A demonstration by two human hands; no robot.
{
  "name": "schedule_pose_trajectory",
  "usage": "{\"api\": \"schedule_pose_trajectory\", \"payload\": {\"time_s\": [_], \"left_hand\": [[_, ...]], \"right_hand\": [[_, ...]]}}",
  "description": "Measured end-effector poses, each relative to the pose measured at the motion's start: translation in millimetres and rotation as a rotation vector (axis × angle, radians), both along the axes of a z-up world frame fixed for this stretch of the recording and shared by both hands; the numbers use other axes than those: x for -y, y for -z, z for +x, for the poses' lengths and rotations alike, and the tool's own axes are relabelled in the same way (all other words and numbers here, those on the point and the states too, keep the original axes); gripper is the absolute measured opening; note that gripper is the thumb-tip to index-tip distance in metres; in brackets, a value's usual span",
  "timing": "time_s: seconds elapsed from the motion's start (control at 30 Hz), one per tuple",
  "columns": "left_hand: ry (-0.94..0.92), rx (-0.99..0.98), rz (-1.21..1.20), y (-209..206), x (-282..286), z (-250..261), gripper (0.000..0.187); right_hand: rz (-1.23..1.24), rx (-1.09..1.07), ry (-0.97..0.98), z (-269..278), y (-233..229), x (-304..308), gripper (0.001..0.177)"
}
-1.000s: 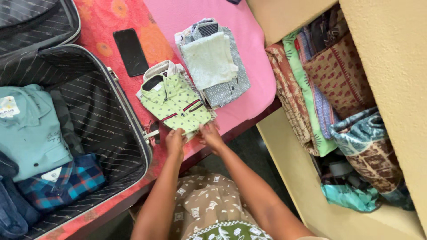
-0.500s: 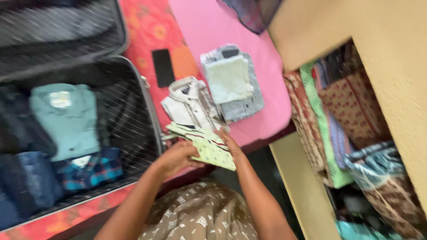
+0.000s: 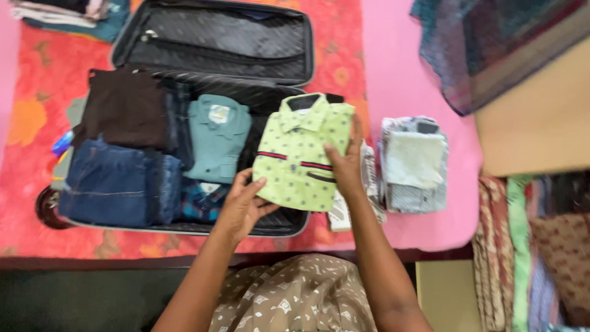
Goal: The person folds and stacks various shirts and shorts, then places them one by one into an open suitcase. The person handles multiple folded garments including patterned shirts and denim shorts, arranging them neatly inside the suitcase.
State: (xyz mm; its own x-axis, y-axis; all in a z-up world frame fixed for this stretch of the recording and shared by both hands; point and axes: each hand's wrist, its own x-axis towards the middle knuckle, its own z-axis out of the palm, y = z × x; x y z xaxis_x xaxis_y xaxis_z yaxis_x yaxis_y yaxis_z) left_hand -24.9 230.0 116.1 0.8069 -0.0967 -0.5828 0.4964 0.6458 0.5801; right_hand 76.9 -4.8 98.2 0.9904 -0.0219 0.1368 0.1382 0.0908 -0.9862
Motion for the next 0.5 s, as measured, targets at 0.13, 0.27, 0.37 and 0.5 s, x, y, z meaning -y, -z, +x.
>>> {"api": "schedule_pose_trajectory", "payload": {"time_s": [0.13,0.27,0.37,0.5], "left_hand": [[-0.129,0.007,0.361,20,-78,10,0.052],[-0.116,0.071,0.959,56,-146,33,0.055],[-0.101,0.253,1.424,107,-182,54,0.061],[0.268,0.187,1.577,182,-197,73,0.051]], "right_hand": [[-0.167,0.148,-0.117,23,17,-102,0.090],[-0.128,-0.164,-0.124,44,49,-174,0.093],[-0.400,0.054,-0.041,60,96,-209,0.088],[-0.617,-0.111,-0.223,67,165,-234,0.072]]}}
